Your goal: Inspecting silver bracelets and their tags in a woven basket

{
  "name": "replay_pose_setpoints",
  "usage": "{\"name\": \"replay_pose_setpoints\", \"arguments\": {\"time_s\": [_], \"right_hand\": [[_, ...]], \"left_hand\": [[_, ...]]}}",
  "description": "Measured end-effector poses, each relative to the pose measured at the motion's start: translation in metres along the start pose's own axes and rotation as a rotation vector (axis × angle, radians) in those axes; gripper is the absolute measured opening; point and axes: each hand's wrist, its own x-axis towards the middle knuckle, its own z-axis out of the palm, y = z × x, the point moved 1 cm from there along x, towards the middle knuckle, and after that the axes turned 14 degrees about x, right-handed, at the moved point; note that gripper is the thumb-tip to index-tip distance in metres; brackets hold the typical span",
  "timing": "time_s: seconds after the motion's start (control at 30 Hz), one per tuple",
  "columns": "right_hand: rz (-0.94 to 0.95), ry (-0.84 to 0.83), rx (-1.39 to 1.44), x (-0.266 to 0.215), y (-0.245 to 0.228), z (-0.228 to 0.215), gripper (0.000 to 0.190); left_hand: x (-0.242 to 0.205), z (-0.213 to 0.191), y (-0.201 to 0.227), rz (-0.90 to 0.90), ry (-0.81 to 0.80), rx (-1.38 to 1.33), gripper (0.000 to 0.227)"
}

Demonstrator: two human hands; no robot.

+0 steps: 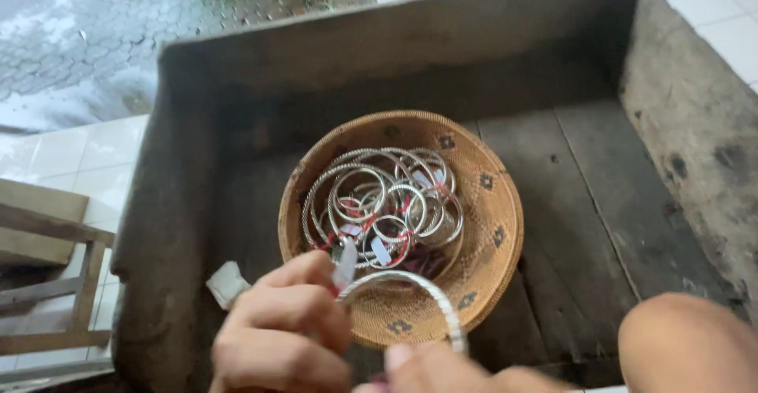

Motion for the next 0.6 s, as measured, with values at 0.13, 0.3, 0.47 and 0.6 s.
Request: {"name": "replay_pose_setpoints", "arguments": {"time_s": [0.13, 0.3, 0.47, 0.6], "right_hand": [[-0.019, 0.039, 0.017, 0.070, 0.078, -0.223, 0.019], [0.280, 0.051, 0.456, 0.035, 0.161, -0.144, 0.021], [0.348, 0.182, 0.334, 0.015, 0.177, -0.092, 0.017], [0.128, 0.342, -0.005, 0.017, 0.168, -0.070, 0.020]], "left_hand": [[0.001, 0.001, -0.026, -0.039, -0.111, -0.028, 0.046], [-0.029, 0.026, -0.079, -0.382, -0.134, -0.065, 0.033], [-0.054, 0.065, -0.102, -0.760, -0.186, -0.417, 0.028], [-0.061, 0.081, -0.111, -0.833, -0.039, -0.662, 0.026]]}}
